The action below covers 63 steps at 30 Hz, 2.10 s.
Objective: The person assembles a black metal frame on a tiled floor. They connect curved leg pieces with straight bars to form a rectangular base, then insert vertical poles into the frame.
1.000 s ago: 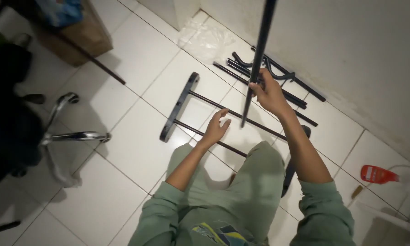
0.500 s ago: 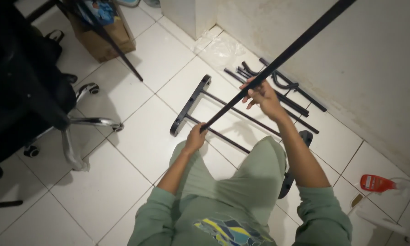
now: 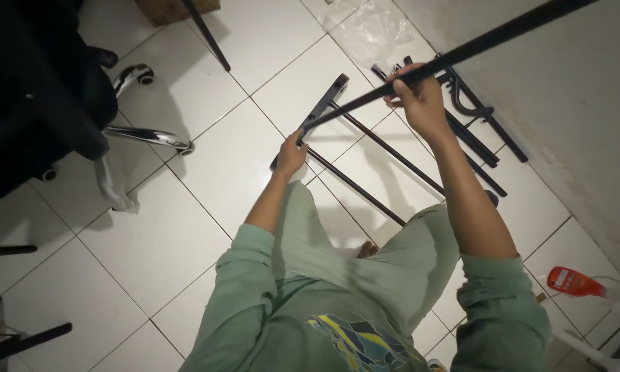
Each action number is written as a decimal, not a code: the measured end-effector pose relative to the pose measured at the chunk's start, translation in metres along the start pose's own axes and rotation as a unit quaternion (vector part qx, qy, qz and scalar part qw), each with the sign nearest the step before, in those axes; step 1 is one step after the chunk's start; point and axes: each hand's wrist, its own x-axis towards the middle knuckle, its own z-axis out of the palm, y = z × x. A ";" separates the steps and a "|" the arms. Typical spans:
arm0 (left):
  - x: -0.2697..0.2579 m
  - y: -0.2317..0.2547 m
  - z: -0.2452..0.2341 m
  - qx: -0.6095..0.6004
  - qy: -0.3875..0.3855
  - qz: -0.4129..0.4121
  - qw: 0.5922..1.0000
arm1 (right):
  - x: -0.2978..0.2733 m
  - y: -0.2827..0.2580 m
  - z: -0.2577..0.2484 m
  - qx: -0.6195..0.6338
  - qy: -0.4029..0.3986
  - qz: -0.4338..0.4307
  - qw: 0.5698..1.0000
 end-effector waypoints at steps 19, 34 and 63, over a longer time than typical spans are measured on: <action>0.054 0.014 -0.001 -0.061 -0.031 -0.095 0.993 | 0.065 0.045 -0.001 -0.054 -0.007 0.029 0.998; 0.075 0.158 -0.028 -0.161 0.050 0.131 0.977 | 0.082 0.025 0.058 -0.243 -0.076 -0.093 0.962; 0.119 0.335 -0.068 -0.204 0.169 0.199 0.943 | 0.135 -0.131 0.050 0.171 -0.224 -0.253 0.926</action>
